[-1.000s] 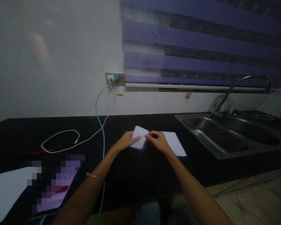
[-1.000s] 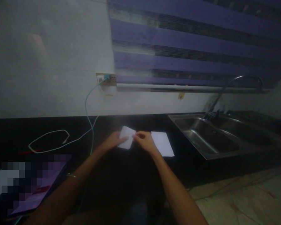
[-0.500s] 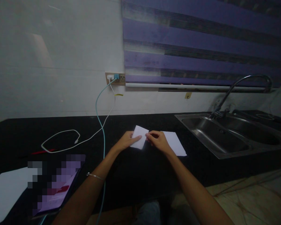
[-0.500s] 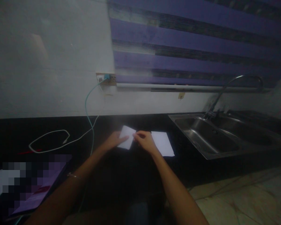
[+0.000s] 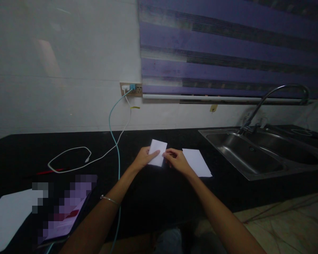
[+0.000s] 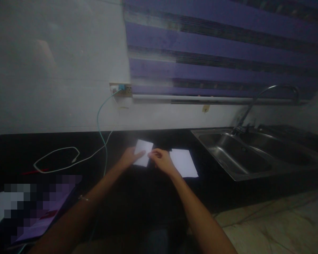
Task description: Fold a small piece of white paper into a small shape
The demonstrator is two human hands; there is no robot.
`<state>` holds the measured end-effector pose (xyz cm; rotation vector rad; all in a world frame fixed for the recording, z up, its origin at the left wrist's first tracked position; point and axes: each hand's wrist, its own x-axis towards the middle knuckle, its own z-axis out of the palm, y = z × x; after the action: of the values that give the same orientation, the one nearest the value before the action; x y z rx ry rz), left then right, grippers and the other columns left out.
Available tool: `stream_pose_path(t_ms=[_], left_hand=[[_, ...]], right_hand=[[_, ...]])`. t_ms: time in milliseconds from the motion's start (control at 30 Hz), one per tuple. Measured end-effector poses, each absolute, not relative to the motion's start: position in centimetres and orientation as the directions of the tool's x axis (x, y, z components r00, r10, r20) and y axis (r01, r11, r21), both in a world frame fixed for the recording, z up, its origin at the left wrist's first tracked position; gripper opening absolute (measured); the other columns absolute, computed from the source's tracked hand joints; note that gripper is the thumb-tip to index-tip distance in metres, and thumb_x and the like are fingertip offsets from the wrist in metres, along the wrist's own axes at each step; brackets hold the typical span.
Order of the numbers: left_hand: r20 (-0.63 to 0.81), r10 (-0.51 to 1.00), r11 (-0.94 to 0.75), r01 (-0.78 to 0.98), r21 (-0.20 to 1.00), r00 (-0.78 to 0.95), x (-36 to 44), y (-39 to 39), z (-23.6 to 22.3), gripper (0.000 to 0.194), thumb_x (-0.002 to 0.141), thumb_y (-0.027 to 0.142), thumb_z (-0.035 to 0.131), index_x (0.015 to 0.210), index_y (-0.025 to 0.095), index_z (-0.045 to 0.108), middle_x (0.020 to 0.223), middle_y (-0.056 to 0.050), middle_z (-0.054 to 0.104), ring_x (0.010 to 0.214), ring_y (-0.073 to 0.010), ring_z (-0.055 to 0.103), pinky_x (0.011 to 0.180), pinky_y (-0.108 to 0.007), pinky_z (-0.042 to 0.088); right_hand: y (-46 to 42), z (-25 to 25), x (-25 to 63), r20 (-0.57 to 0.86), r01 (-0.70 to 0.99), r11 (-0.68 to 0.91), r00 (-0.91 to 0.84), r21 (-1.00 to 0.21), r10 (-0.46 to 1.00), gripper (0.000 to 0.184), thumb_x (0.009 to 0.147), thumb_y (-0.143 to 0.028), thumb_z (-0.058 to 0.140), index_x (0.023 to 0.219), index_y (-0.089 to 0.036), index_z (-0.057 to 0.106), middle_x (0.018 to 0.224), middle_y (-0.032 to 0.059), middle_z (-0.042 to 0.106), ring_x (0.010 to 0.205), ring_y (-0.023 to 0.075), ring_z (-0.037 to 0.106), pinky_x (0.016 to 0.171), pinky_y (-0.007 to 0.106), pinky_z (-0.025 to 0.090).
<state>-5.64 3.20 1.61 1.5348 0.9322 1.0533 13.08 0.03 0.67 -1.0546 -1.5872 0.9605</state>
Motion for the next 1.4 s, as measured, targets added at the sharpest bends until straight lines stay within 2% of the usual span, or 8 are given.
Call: stream_pose_path(t_ms=[167,333,533,767,933,1100,1400], left_hand=[[0.170,0.930,-0.208,0.085,0.975,0.327,-5.6,3.4,1.4,0.030,0.074,0.037,0.072,0.086,0.009,0.072,0.076,-0.009,0.072,0.060,-0.0155,0.064,0.051,-0.021,0.045],[0.126,0.919,-0.167,0.078,0.983,0.373,-6.2,3.5,1.6,0.030,0.073,0.038,0.073,0.082,0.009,0.071,0.073,-0.009,0.072,0.058,-0.0134,0.063,0.051,-0.020,0.044],[0.138,0.873,-0.212,0.108,0.971,0.468,-7.8,3.4,2.6,0.031,0.073,0.041,0.072,0.068,0.011,0.067,0.058,-0.002,0.065,0.050,-0.0090,0.056,0.048,-0.018,0.040],[0.101,0.841,-0.175,0.091,0.980,0.531,-8.2,3.2,3.1,0.031,0.074,0.040,0.072,0.070,0.010,0.068,0.061,-0.004,0.067,0.054,-0.0103,0.061,0.051,-0.019,0.046],[0.014,0.762,-0.113,0.112,0.987,0.647,-8.4,3.4,2.5,0.034,0.079,0.042,0.067,0.086,0.009,0.068,0.070,-0.009,0.071,0.060,-0.0146,0.067,0.054,-0.022,0.051],[0.012,0.702,-0.158,0.139,0.978,0.712,-8.4,3.4,2.2,0.036,0.082,0.043,0.063,0.089,0.008,0.066,0.076,-0.013,0.073,0.063,-0.0155,0.068,0.054,-0.023,0.052],[0.002,0.679,-0.282,0.258,0.924,0.734,-7.6,2.8,2.5,0.045,0.087,0.055,0.048,0.068,0.014,0.052,0.050,0.000,0.059,0.042,-0.0088,0.053,0.043,-0.019,0.039]], right_hand=[[0.1,0.4,12.9,0.325,0.260,0.375,-0.217,-0.890,0.920,0.037,0.087,-0.047,0.054,0.072,-0.015,0.064,0.060,0.0007,0.060,0.044,0.0086,0.049,0.042,0.020,0.037],[0.4,0.1,13.3,0.350,0.276,0.394,-0.195,-0.877,0.916,0.037,0.088,-0.045,0.053,0.070,-0.015,0.063,0.057,0.0002,0.058,0.047,0.0100,0.051,0.047,0.021,0.039],[0.6,0.2,14.1,0.401,0.310,0.436,-0.175,-0.845,0.899,0.038,0.089,-0.043,0.053,0.064,-0.015,0.061,0.055,-0.0004,0.056,0.049,0.0105,0.049,0.049,0.022,0.035],[0.4,0.6,14.2,0.410,0.311,0.460,-0.214,-0.832,0.886,0.037,0.089,-0.041,0.053,0.065,-0.015,0.061,0.056,-0.0003,0.055,0.053,0.0115,0.050,0.052,0.023,0.036],[0.5,0.6,14.6,0.427,0.316,0.462,-0.178,-0.829,0.887,0.035,0.088,-0.040,0.054,0.066,-0.015,0.063,0.056,-0.0006,0.054,0.053,0.0117,0.049,0.052,0.023,0.035],[0.4,0.9,14.7,0.436,0.332,0.462,-0.154,-0.822,0.887,0.035,0.088,-0.041,0.054,0.067,-0.015,0.064,0.057,-0.0001,0.055,0.054,0.0127,0.050,0.053,0.023,0.035],[0.4,1.1,15.0,0.428,0.304,0.424,-0.054,-0.854,0.902,0.035,0.086,-0.043,0.055,0.066,-0.015,0.063,0.056,-0.0001,0.054,0.052,0.0124,0.048,0.050,0.023,0.034]])
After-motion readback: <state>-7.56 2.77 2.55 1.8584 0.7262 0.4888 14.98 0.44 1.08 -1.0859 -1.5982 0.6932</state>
